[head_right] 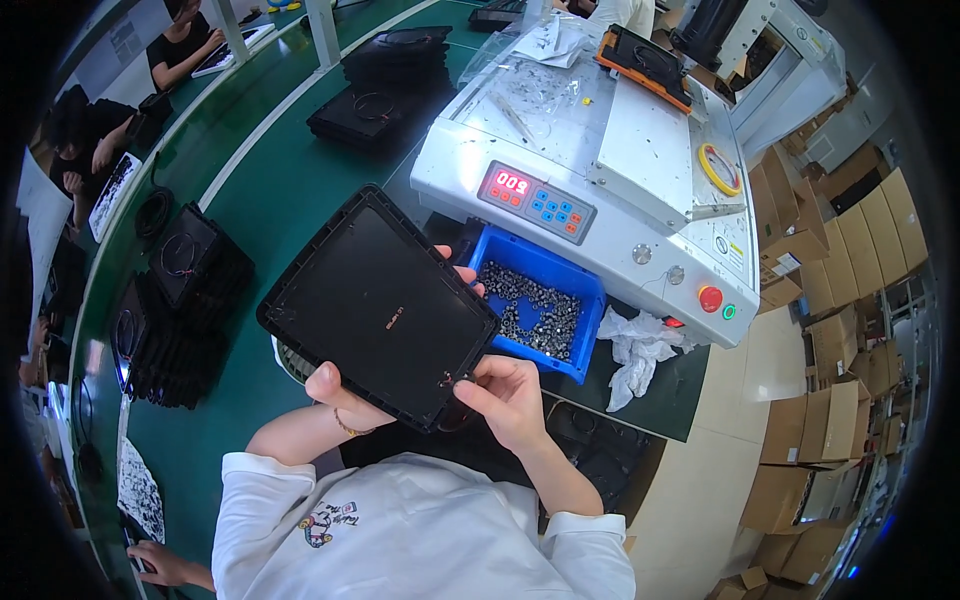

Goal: Assembling components onto a plastic back plate using an automated machine and hand-placed screws on an assembly line.

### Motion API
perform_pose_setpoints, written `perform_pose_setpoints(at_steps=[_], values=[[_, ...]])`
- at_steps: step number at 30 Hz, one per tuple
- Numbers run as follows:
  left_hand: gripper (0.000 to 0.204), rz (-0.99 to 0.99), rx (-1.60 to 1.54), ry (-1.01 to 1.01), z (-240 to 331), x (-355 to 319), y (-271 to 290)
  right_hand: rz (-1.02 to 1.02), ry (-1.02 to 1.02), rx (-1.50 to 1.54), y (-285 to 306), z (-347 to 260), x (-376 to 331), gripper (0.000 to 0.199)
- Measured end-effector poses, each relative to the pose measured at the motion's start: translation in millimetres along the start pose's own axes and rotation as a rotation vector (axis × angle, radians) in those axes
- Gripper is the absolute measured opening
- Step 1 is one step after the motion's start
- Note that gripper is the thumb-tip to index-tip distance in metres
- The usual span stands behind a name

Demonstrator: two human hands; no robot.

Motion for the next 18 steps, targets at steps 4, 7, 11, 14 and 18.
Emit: perform_pose_setpoints(at_steps=[4, 7, 11, 14, 18], values=[[0.128, -0.027, 0.040, -0.030, 0.0, -4.5, -1.4, 0.005, -0.007, -0.009, 0.3, 3.6, 1.4, 0.006], [0.130, -0.032, 0.071, -0.045, 0.1, -4.6, -2.1, 0.011, -0.016, -0.017, -0.7, 1.5, 2.4, 0.005], [0.133, -0.024, 0.072, 0.019, 2.1, -1.1, -5.7, 0.004, -0.110, -0.040, 8.8, -1.1, 2.5, 0.005], [0.119, -0.167, 0.035, -0.033, 4.2, -2.4, -1.0, -0.066, -0.123, -0.065, 4.9, -7.9, 4.8, 0.011], [0.109, -0.084, 0.034, -0.389, 20.5, 2.8, -0.3, -0.141, 0.100, -0.170, -3.1, -31.3, 14.5, 0.056]])
Point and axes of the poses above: each hand's wrist, its own x-axis towards the middle knuckle, its own y-axis out of the back of the hand, z = x × y, the point moved 3 cm from there along x, towards the middle knuckle, and after that the axes turned 4 degrees about -z, right-handed, at the moved point
